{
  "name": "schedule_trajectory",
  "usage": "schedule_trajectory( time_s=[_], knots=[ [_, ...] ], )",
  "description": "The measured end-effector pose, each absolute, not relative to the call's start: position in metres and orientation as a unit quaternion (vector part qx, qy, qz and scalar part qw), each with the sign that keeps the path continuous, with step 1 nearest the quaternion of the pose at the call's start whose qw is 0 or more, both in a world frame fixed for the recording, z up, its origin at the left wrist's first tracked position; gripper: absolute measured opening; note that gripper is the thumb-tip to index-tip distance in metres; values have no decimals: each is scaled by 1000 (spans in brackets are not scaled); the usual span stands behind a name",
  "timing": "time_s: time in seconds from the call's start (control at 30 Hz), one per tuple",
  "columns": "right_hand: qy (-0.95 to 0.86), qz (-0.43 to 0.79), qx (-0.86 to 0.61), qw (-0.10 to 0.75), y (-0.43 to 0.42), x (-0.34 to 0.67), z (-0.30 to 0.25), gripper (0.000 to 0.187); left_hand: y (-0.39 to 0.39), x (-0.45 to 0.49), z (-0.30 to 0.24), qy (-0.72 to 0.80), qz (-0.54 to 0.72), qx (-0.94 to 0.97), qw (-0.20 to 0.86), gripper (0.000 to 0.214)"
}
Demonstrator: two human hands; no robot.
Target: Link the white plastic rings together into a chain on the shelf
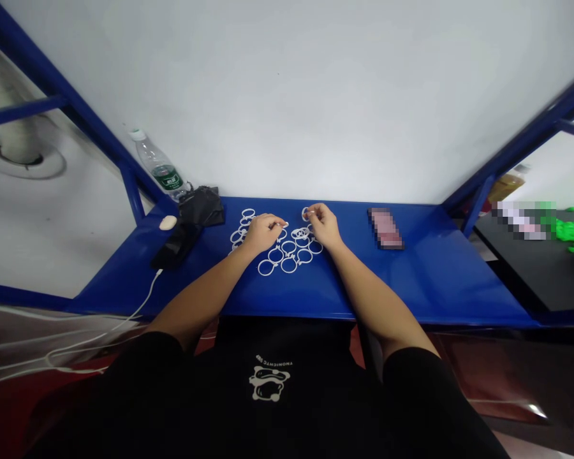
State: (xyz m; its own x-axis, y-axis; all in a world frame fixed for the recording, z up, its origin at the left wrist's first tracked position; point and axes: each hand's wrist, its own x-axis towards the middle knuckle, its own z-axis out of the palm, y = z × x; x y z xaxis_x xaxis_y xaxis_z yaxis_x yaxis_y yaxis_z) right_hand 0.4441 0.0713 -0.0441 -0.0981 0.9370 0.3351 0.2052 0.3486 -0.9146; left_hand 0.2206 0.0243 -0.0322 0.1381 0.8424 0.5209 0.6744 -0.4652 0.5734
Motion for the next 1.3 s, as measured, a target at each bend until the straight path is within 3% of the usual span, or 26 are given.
schedule_trajectory(
  time_s=[0.5, 0.73, 1.3],
  knots=[
    [-639, 359, -456, 505, 69, 445, -38, 22, 26, 220, -39, 500, 406, 760, 88, 28],
    [-644, 358, -434, 519, 65, 443, -38, 26, 28, 218, -40, 511, 380, 767, 86, 20],
    [-696, 365, -389, 480, 72, 445, -45, 38, 23, 218, -35, 487, 378, 781, 96, 26]
  ],
)
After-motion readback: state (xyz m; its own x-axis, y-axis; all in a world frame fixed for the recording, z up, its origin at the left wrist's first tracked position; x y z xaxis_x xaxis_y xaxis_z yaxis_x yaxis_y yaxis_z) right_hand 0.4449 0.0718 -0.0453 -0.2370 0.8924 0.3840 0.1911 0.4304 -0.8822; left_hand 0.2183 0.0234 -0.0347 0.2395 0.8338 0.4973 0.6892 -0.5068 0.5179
